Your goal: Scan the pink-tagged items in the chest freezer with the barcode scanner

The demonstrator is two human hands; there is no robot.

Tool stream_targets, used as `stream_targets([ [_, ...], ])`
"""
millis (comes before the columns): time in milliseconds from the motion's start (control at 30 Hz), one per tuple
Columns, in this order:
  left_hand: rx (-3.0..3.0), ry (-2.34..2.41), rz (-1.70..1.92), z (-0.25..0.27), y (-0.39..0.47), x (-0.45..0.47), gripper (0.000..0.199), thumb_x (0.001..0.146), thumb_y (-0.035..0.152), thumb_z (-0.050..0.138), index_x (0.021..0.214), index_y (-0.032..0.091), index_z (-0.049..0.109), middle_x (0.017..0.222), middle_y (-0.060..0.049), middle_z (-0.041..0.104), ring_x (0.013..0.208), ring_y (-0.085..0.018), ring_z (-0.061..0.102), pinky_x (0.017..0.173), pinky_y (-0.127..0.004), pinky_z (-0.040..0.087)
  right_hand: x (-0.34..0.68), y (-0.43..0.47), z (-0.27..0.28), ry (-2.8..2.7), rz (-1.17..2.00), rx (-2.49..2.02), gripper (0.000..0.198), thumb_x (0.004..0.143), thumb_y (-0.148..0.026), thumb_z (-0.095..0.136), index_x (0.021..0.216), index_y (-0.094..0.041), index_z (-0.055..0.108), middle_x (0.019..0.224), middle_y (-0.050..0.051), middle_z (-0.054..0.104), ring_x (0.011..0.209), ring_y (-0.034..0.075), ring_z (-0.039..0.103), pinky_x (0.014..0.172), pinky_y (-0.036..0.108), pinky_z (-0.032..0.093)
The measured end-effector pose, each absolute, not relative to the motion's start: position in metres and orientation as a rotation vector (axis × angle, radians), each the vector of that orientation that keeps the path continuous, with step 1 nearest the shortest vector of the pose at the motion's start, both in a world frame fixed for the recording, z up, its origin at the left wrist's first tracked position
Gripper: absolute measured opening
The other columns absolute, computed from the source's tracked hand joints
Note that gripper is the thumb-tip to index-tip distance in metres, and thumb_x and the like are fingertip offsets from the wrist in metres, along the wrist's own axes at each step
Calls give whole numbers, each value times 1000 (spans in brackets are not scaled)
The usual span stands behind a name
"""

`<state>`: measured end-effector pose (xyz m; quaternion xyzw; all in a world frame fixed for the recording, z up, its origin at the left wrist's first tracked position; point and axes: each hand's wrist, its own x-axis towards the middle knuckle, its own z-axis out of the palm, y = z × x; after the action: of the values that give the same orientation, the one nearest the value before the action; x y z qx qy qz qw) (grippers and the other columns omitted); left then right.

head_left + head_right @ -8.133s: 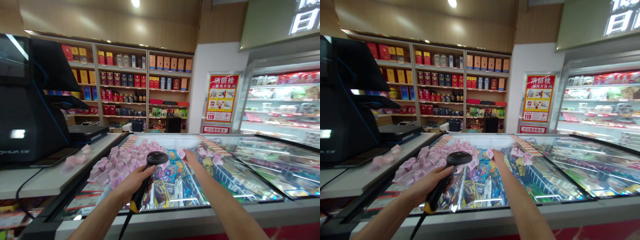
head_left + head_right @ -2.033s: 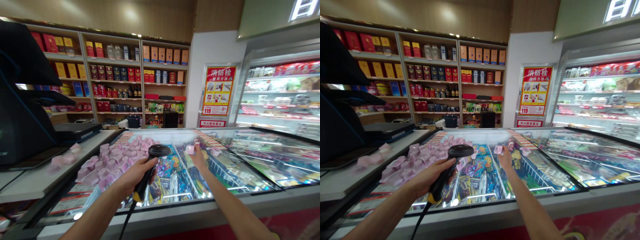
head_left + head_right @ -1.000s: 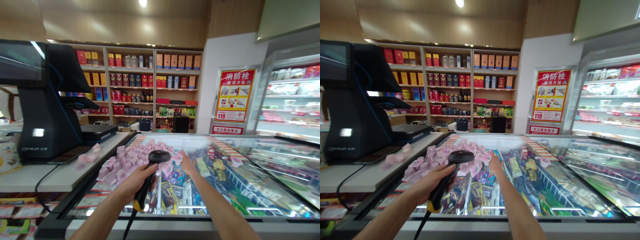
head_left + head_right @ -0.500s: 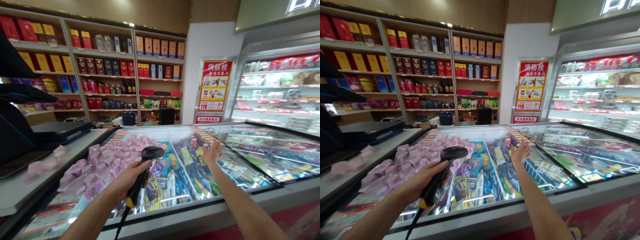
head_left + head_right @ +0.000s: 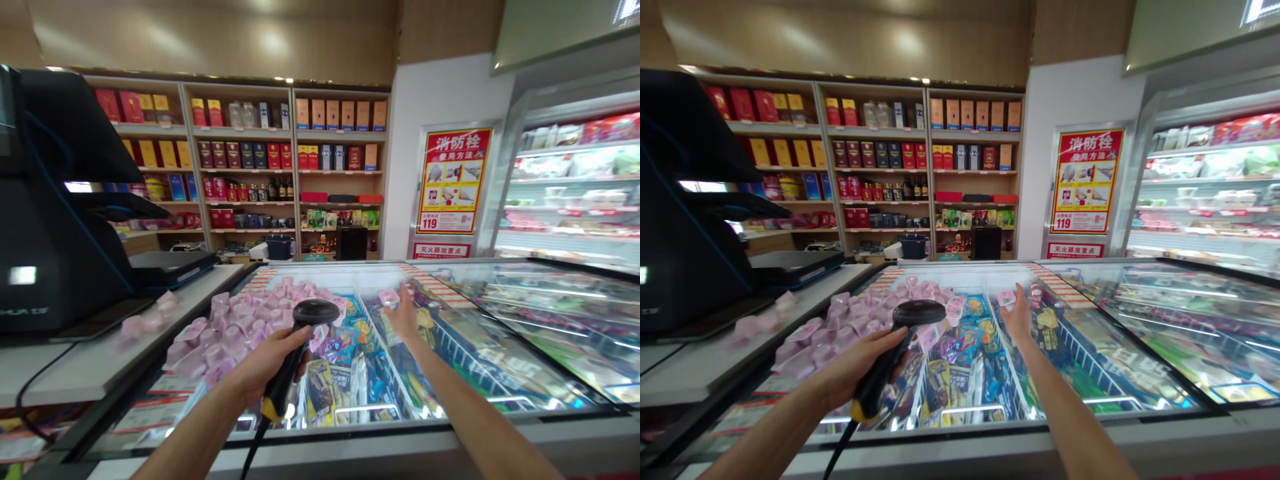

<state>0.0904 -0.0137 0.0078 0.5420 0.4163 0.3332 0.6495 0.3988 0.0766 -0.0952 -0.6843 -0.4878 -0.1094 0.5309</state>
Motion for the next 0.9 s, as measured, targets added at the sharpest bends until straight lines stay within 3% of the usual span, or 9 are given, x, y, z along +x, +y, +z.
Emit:
stream_targets([
  [367, 1252, 850, 795, 28, -51, 42, 26, 65, 40, 56, 67, 15, 49, 54, 2, 53, 43, -7, 47, 43, -19, 35, 293, 79, -82, -1384, -270, -1427, 65, 62, -20, 49, 123, -16, 26, 99, 9, 57, 82, 21, 56, 72, 33, 42],
  [900, 1201, 838, 806, 24, -71, 19, 24, 63, 38, 60, 66, 16, 49, 50, 3, 52, 41, -6, 47, 43, -19, 36, 255, 69, -75, -1375, -343, -1474, 62, 62, -23, 47, 120, -15, 30, 98, 10, 58, 83, 22, 56, 74, 35, 39],
])
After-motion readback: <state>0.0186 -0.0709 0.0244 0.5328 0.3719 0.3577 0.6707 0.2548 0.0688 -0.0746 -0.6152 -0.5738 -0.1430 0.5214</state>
